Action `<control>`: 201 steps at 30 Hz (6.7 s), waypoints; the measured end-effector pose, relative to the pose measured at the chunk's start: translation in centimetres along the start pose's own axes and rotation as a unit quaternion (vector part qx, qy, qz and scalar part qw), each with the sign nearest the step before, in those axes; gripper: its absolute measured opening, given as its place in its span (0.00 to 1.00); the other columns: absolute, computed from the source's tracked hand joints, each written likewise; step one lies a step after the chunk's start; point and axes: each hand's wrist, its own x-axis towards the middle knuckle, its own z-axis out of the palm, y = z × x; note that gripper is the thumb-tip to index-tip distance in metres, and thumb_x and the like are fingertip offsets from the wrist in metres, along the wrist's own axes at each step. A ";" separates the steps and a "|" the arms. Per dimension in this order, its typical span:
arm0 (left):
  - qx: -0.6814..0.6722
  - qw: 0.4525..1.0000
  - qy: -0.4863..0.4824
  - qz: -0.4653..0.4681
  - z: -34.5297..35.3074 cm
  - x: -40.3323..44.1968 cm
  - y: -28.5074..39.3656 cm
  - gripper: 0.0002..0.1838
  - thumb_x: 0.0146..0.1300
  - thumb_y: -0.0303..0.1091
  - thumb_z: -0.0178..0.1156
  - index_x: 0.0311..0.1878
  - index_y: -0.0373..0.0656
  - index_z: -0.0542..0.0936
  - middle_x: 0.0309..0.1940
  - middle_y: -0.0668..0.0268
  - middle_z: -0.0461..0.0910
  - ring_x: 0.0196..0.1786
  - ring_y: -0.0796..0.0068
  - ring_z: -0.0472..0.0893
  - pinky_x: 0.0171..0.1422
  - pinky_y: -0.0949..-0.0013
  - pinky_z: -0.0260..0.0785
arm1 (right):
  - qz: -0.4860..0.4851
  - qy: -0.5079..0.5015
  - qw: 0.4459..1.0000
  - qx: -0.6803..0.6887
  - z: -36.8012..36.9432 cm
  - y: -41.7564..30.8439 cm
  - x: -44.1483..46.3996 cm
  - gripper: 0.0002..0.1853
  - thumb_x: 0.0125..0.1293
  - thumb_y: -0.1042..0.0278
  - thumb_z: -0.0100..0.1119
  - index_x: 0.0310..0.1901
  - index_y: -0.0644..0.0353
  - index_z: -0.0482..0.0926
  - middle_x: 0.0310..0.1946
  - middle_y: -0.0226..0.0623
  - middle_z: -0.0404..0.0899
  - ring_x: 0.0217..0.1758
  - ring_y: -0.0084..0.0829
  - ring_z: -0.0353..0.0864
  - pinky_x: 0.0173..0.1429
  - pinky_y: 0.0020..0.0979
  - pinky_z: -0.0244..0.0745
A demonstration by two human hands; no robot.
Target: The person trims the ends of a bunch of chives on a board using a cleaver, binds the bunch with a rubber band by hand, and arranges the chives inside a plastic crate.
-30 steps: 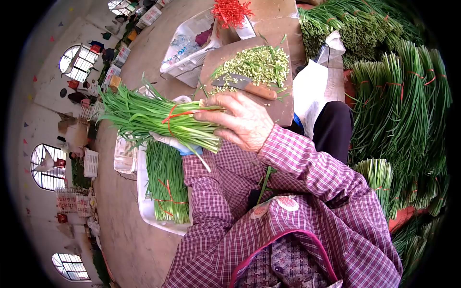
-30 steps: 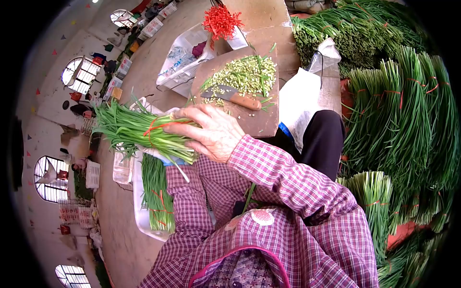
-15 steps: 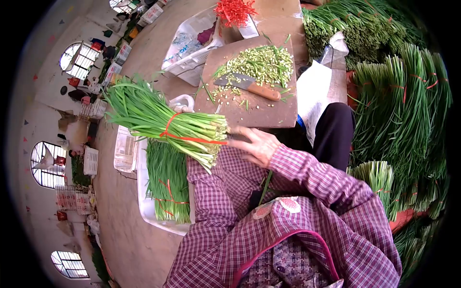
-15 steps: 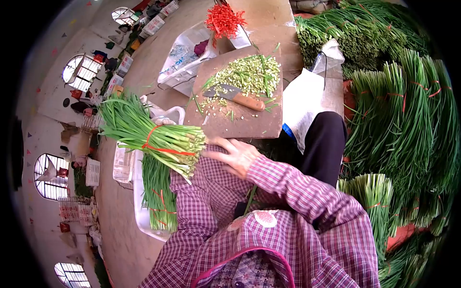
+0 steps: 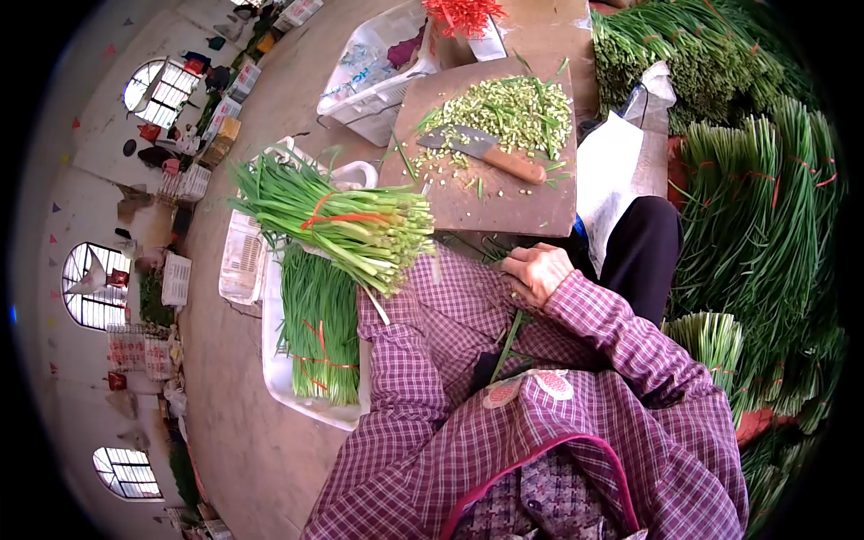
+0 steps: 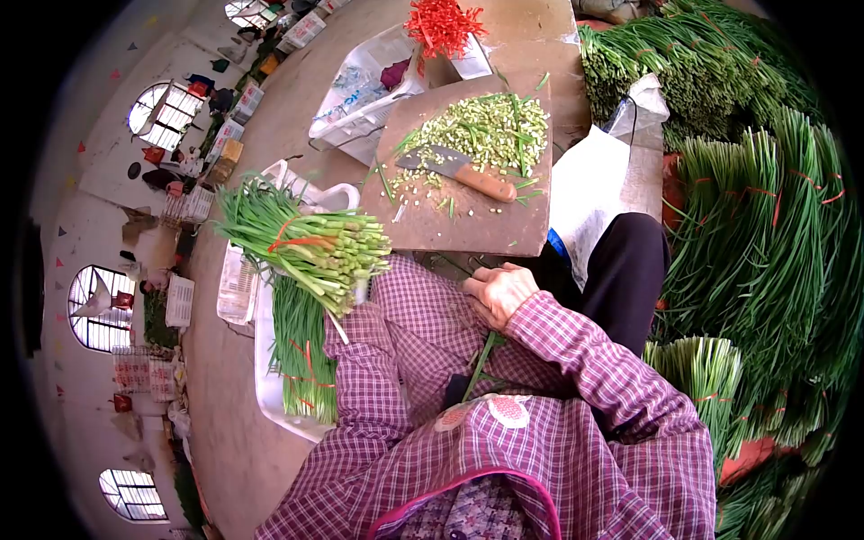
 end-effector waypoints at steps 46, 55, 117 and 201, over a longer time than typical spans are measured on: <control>-0.171 0.980 -0.091 -0.053 -5.6 2.5 3.2 0.37 0.68 0.61 0.42 0.72 0.46 0.61 0.72 0.54 0.58 0.73 0.55 0.59 0.73 0.47 0.56 | -0.135 0.215 0.966 0.047 -6.9 -5.3 7.2 0.29 0.53 0.65 0.66 0.59 0.35 0.74 0.51 0.29 0.75 0.49 0.34 0.79 0.54 0.38 0.76; 0.133 0.983 0.031 -0.120 0.2 1.4 4.1 0.48 0.59 0.74 0.41 0.75 0.49 0.58 0.74 0.54 0.55 0.75 0.45 0.53 0.75 0.34 0.44 | -0.095 0.305 0.944 0.076 -9.5 -7.6 5.9 0.10 0.55 0.66 0.65 0.35 0.56 0.74 0.29 0.35 0.69 0.36 0.38 0.76 0.39 0.39 0.74; 0.191 0.964 0.140 -0.119 4.4 -0.1 3.0 0.51 0.49 0.78 0.53 0.70 0.51 0.66 0.69 0.57 0.64 0.71 0.50 0.62 0.72 0.34 0.52 | -0.110 0.086 0.954 0.265 -10.7 -8.5 5.1 0.11 0.63 0.61 0.59 0.35 0.62 0.79 0.25 0.48 0.78 0.34 0.52 0.79 0.38 0.48 0.72; 0.018 1.000 0.003 0.026 -0.7 -0.6 4.1 0.43 0.62 0.69 0.51 0.71 0.48 0.63 0.68 0.57 0.65 0.65 0.54 0.70 0.70 0.48 0.67 | 0.014 0.204 0.947 0.247 -9.7 -7.6 3.6 0.16 0.63 0.56 0.63 0.35 0.65 0.79 0.24 0.47 0.74 0.30 0.46 0.78 0.35 0.40 0.71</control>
